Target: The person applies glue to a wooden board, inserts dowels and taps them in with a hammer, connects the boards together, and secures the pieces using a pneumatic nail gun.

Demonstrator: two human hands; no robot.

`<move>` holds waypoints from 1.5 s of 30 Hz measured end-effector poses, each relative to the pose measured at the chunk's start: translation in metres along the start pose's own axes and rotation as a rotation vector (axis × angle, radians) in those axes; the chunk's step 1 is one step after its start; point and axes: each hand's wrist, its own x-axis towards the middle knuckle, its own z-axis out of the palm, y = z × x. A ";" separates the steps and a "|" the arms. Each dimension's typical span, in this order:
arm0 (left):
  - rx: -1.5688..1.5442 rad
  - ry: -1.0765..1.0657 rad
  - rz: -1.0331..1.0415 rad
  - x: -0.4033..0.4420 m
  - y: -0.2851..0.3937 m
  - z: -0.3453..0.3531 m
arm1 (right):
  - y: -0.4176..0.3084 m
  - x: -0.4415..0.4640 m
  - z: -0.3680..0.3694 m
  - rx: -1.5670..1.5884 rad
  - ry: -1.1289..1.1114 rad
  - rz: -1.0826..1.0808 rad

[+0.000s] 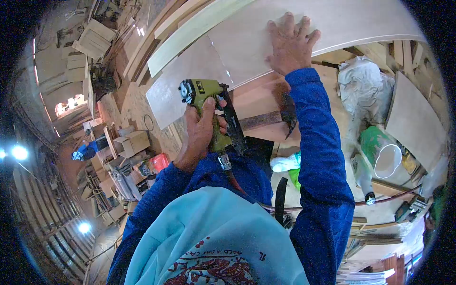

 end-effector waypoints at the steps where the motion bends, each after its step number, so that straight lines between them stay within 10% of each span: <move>1: 0.006 0.000 -0.002 0.001 -0.002 0.000 | 0.000 0.000 0.000 -0.001 -0.003 0.001; 45: 0.079 -0.057 -0.027 0.026 0.011 0.011 | -0.003 -0.002 0.010 0.080 0.191 -0.020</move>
